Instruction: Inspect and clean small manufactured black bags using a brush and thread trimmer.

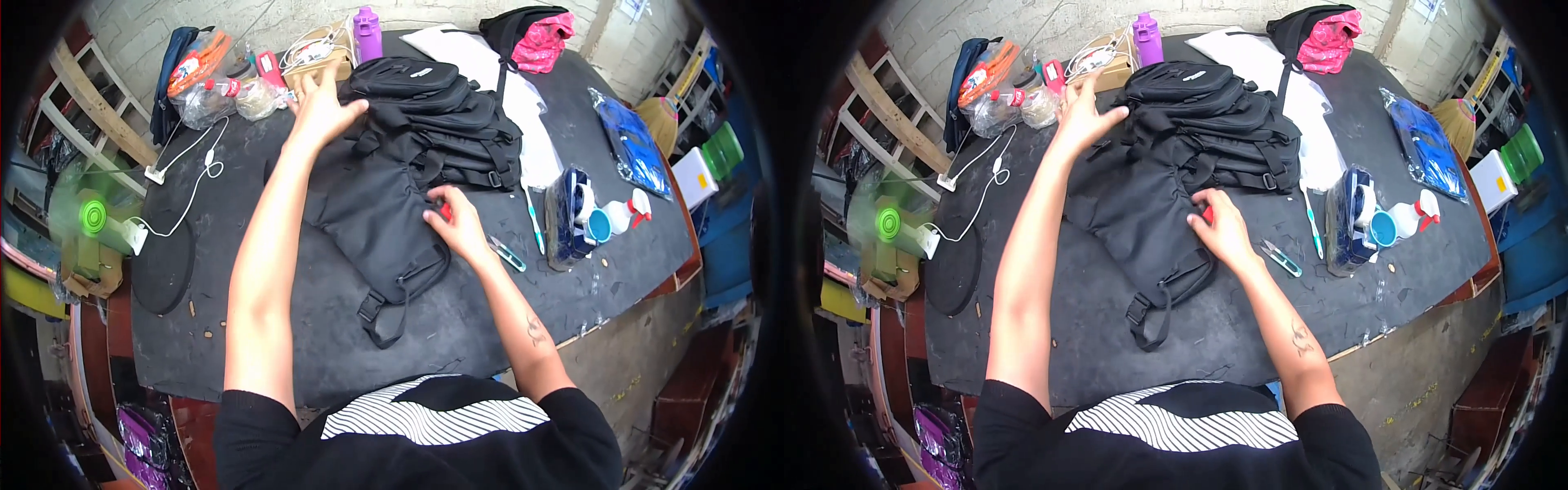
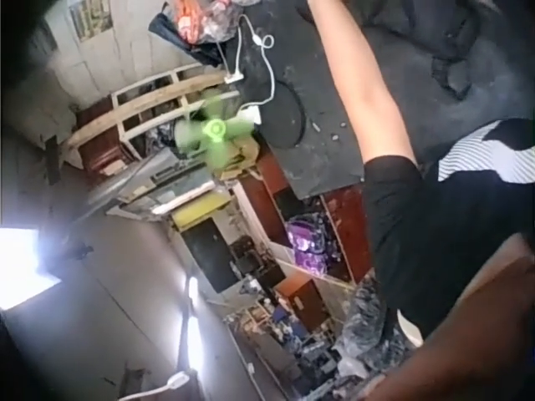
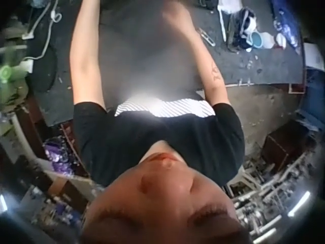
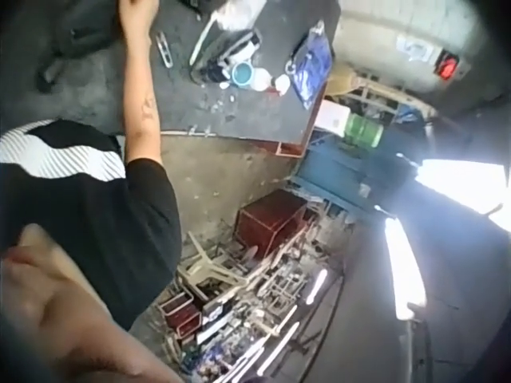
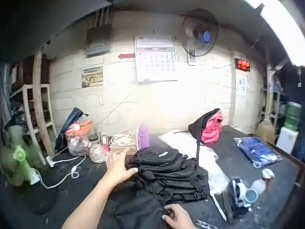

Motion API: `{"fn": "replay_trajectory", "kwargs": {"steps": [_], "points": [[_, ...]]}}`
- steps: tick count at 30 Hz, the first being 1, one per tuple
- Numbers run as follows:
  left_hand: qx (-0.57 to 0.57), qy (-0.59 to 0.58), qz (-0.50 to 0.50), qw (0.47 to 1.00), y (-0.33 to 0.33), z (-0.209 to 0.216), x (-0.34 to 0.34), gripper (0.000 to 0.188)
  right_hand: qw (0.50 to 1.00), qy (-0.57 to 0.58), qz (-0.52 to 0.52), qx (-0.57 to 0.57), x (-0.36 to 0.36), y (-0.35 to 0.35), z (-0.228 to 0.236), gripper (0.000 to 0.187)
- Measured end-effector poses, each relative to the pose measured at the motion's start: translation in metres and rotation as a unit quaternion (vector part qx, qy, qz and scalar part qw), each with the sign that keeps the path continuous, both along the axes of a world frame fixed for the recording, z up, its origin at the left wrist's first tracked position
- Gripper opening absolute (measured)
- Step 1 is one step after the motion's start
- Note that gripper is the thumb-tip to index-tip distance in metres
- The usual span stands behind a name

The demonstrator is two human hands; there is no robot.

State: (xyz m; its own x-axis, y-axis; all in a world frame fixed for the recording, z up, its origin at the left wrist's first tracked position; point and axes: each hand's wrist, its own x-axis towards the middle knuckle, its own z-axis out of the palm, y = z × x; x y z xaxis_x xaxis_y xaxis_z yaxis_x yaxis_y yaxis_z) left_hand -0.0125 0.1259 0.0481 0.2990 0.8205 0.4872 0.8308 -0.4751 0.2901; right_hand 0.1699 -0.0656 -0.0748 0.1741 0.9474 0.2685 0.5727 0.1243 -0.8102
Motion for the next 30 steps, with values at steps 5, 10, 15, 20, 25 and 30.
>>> {"fn": "replay_trajectory", "kwargs": {"steps": [5,10,15,20,25,30], "points": [[-0.343,-0.292,-0.273,0.85,-0.065,-0.03,-0.027,0.027,0.888,-0.265,0.373,0.055,-0.046,-0.057,0.056,0.046],[-0.693,-0.306,-0.369,0.538,-0.108,-0.097,-0.042,0.065,0.894,-0.318,0.259,0.182,-0.046,-0.056,0.038,0.025],[-0.739,-0.252,-0.267,0.565,-0.141,-0.117,-0.073,0.073,0.96,-0.005,-0.201,0.196,0.035,-0.009,0.032,0.02],[-0.706,-0.212,-0.324,0.592,-0.141,-0.103,-0.07,0.063,0.967,-0.135,-0.211,-0.035,0.06,-0.001,-0.029,0.029],[-0.662,-0.274,-0.282,0.638,-0.168,-0.12,-0.088,0.06,0.975,-0.172,-0.12,-0.067,0.058,-0.034,-0.018,0.047],[-0.62,-0.369,-0.215,0.659,-0.185,-0.13,-0.088,0.054,0.921,-0.29,0.193,0.173,-0.034,-0.041,0.032,0.054]]}}
